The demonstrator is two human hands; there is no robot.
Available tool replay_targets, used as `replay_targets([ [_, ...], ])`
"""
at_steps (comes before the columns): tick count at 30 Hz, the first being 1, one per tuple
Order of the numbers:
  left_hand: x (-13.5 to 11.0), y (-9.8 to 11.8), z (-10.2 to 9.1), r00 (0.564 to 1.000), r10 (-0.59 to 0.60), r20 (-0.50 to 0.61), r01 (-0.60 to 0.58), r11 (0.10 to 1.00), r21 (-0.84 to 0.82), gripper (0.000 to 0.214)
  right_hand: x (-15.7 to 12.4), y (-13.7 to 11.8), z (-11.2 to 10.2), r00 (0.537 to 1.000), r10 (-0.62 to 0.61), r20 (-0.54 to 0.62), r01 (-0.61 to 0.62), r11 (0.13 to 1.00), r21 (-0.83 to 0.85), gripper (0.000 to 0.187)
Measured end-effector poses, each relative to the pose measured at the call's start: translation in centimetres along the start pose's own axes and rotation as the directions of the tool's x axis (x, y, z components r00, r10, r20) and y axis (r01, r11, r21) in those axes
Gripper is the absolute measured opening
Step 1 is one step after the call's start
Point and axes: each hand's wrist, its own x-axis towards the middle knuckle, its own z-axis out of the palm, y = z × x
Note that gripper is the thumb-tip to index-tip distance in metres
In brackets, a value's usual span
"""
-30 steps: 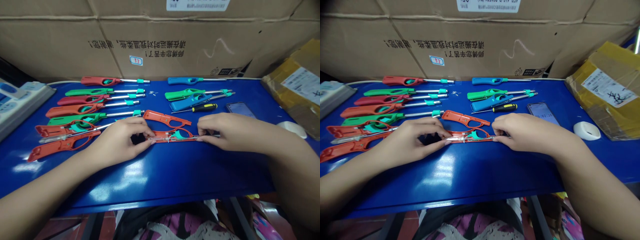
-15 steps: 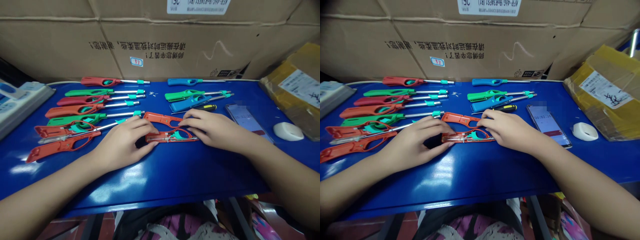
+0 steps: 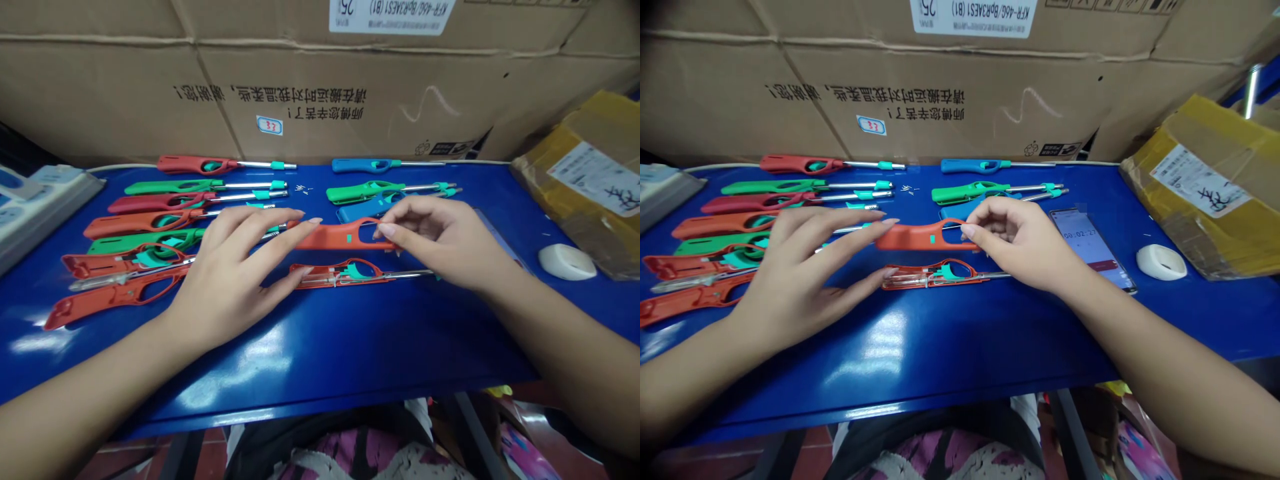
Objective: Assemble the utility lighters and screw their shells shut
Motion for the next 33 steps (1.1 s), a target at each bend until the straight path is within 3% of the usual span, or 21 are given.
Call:
replay_targets([
  [4,-0.2,-0.2,0.0,0.998,0.061,0.035,-0.06,0.998,-0.026,0.048,0.0,0.0,0.3,0.99,0.091,0.112,-0.104,0.988,0.117,0.016],
  [8,-0.2,-0.1,0.6,0.998,0.048,0.043,-0.042,0.988,-0.151,0.038,-0.1,0.0,0.3,0.973,0.094,0.211,-0.116,0.989,0.093,0.022],
  [10,-0.2,-0.1,0.8,0.998,0.028,0.058,-0.016,0.978,-0.206,0.035,-0.3,-0.1,0.2,0.962,0.03,0.273,-0.031,1.0,-0.002,0.033],
  [13,-0.2,0.0,1.1,0.994,0.003,0.108,0.025,0.966,-0.258,0.032,-0.5,-0.1,0.1,0.933,-0.152,0.327,0.219,0.959,-0.178,0.048],
  [16,-0.3,0.0,1.3,0.991,0.001,0.136,0.037,0.96,-0.276,0.032,-0.6,0.1,0.1,0.895,-0.254,0.366,0.363,0.892,-0.269,0.037],
  [19,-0.4,0.0,1.4,0.989,0.013,0.15,0.03,0.959,-0.28,0.034,-0.7,0.2,0.2,0.88,-0.269,0.39,0.394,0.874,-0.286,0.029],
  [33,-0.5,0.0,1.5,0.965,0.033,0.262,0.041,0.961,-0.273,0.034,-0.3,1.2,0.5,0.856,-0.228,0.464,0.406,0.852,-0.331,0.03],
])
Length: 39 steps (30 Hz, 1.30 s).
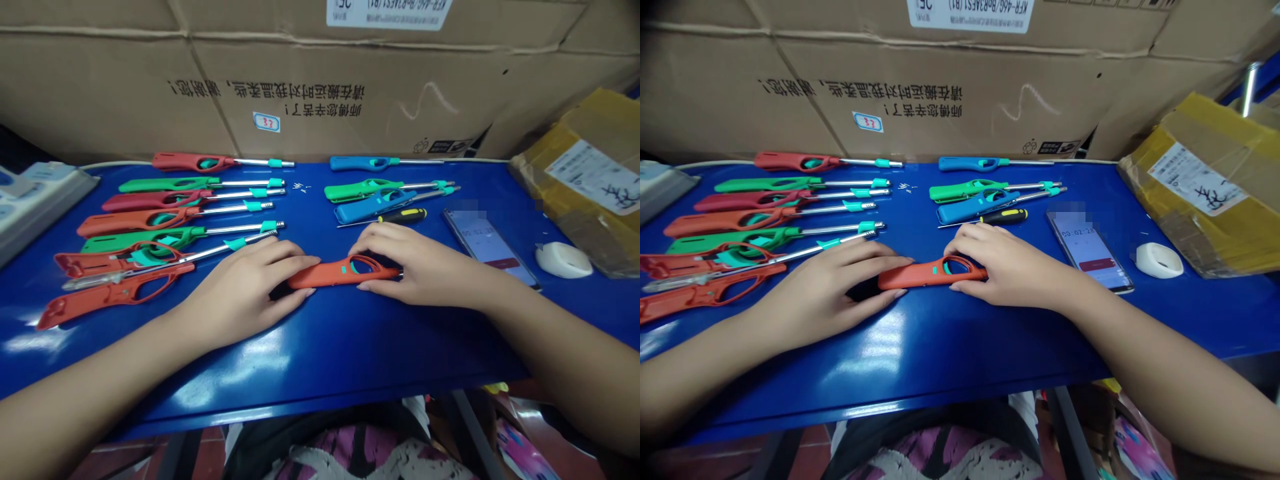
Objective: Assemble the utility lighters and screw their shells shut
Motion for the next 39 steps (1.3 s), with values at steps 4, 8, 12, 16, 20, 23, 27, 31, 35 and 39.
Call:
replay_targets([
  [4,0.0,0.1,0.0,1.0,-0.017,-0.009,0.017,1.0,-0.001,0.035,0.0,0.2,0.0,1.0,-0.009,-0.007,0.009,1.0,0.013,0.031],
  [8,-0.2,0.1,0.2,0.999,-0.028,-0.02,0.028,1.0,-0.002,0.033,-0.1,0.3,-0.1,1.0,-0.022,-0.005,0.022,1.0,-0.004,0.033],
  [12,-0.3,0.1,0.2,0.999,-0.042,-0.007,0.042,0.999,-0.022,0.033,-0.1,0.3,0.0,0.999,-0.037,0.0,0.037,0.998,-0.044,0.031],
  [16,-0.2,0.3,0.0,0.997,-0.072,-0.022,0.07,0.993,-0.094,0.032,0.0,0.1,0.3,0.999,-0.045,-0.008,0.045,0.998,-0.048,0.028],
  [20,0.1,0.6,-0.3,0.993,-0.114,-0.027,0.11,0.984,-0.142,0.03,0.1,0.0,0.6,0.998,-0.053,-0.018,0.052,0.997,-0.049,0.027],
  [23,0.0,0.6,-0.4,0.991,-0.128,-0.024,0.123,0.981,-0.147,0.03,0.0,0.1,0.5,0.998,-0.062,-0.022,0.06,0.996,-0.065,0.027],
  [27,0.0,0.6,-0.3,0.988,-0.15,-0.022,0.145,0.978,-0.147,0.029,-0.1,0.1,0.5,0.998,-0.063,-0.027,0.06,0.995,-0.076,0.029],
  [31,0.0,0.4,-0.1,0.984,-0.178,-0.025,0.17,0.967,-0.191,0.027,0.0,-0.1,0.7,0.999,-0.017,-0.03,0.017,1.0,-0.008,0.029],
  [35,0.2,0.0,0.1,0.979,-0.203,-0.037,0.185,0.944,-0.272,0.027,0.0,-0.5,1.0,0.999,0.026,-0.046,-0.025,1.0,0.014,0.028],
  [39,0.4,-0.1,0.0,0.97,-0.242,-0.005,0.228,0.921,-0.317,0.026,0.0,-0.8,1.2,0.997,0.073,-0.04,-0.073,0.997,-0.002,0.03],
])
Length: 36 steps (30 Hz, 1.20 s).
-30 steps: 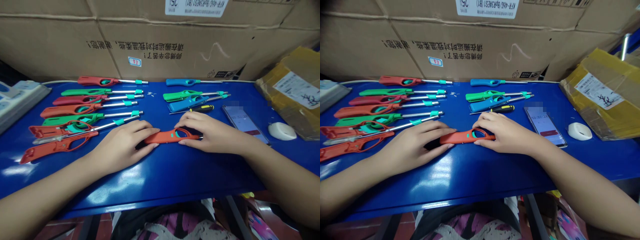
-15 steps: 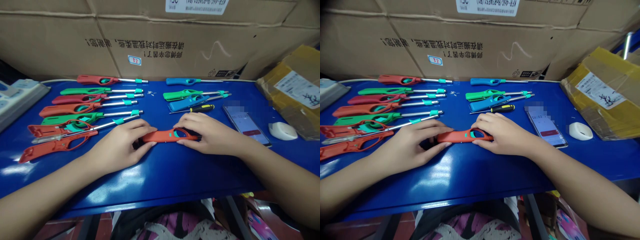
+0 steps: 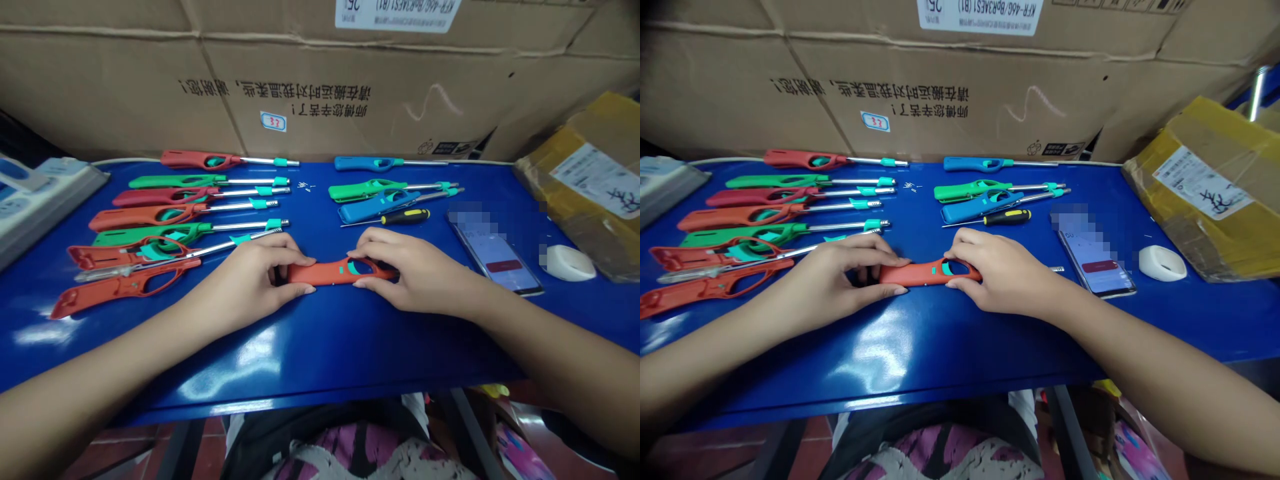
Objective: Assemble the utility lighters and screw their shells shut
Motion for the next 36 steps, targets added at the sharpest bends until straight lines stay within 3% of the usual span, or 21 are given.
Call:
replay_targets([
  [8,-0.4,0.7,-0.1,0.997,0.044,0.056,-0.052,0.987,0.153,0.026,0.1,-0.4,0.4,1.0,0.019,-0.02,-0.019,1.0,-0.021,0.03],
  [15,-0.5,0.7,0.0,0.992,0.115,0.049,-0.124,0.955,0.268,0.031,0.4,0.3,-0.1,0.987,-0.16,-0.014,0.152,0.962,-0.227,0.035],
  [22,-0.1,0.3,0.1,0.988,0.156,0.015,-0.156,0.969,0.194,0.024,0.2,-0.2,-0.8,0.988,-0.13,-0.085,0.118,0.984,-0.136,0.025],
  [30,-0.3,0.7,0.4,0.986,0.165,-0.023,-0.16,0.975,0.154,0.022,0.1,-0.5,-0.3,0.98,-0.148,-0.134,0.129,0.982,-0.14,0.019],
  [36,-0.7,0.7,0.6,0.971,0.239,-0.011,-0.236,0.964,0.118,0.022,0.1,-0.6,0.5,0.969,-0.185,-0.163,0.15,0.967,-0.207,0.021],
])
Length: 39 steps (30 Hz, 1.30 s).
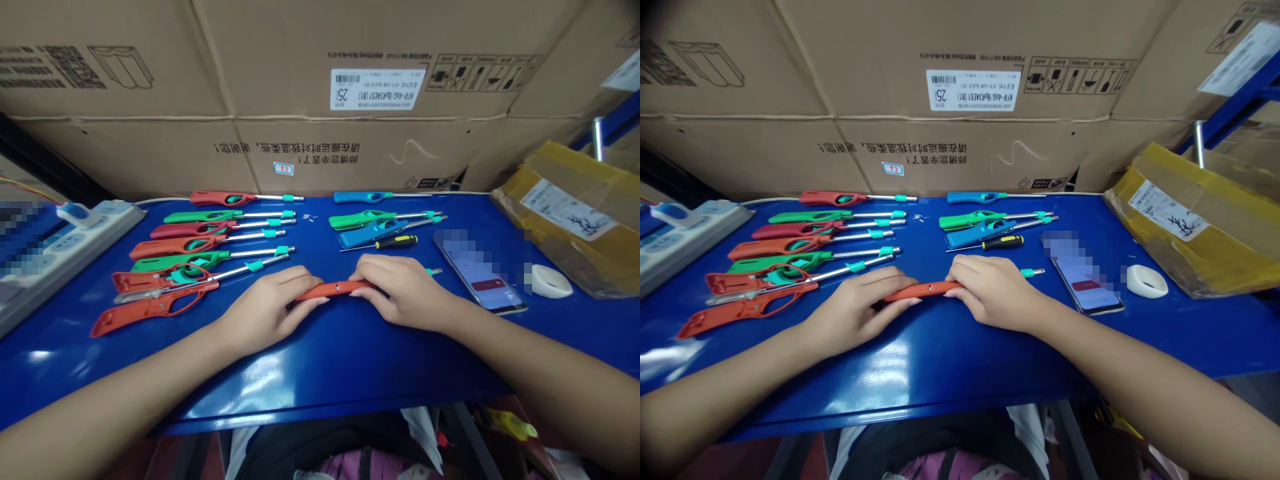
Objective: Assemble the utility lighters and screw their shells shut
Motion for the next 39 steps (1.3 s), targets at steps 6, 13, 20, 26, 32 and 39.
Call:
replay_targets([
  [6,0.0,0.0,-0.5,0.999,0.036,-0.036,-0.035,0.999,0.035,0.019,0.2,0.3,0.1,0.996,0.009,-0.09,0.005,0.988,0.157,0.016],
  [13,0.1,-0.9,-2.1,0.994,0.087,-0.059,-0.078,0.988,0.136,0.017,0.1,1.4,-0.5,0.993,0.047,-0.105,-0.028,0.983,0.179,0.009],
  [20,0.4,-0.1,-1.5,0.985,-0.159,-0.07,0.152,0.984,-0.091,0.022,0.2,1.4,-0.7,0.991,0.051,-0.127,-0.031,0.987,0.159,0.011],
  [26,1.3,0.8,-0.2,0.761,-0.616,0.203,0.528,0.407,-0.745,0.042,0.2,0.7,-0.7,0.995,-0.094,-0.036,0.094,0.996,-0.003,0.038],
  [32,1.0,0.7,-0.1,0.851,-0.517,0.091,0.449,0.626,-0.638,0.04,0.1,0.7,0.0,0.985,-0.13,-0.116,0.137,0.989,0.059,0.034],
  [39,0.5,0.6,-0.1,0.98,-0.043,-0.195,-0.014,0.96,-0.279,0.023,0.1,0.2,0.5,0.975,-0.091,-0.202,0.137,0.964,0.227,0.03],
])
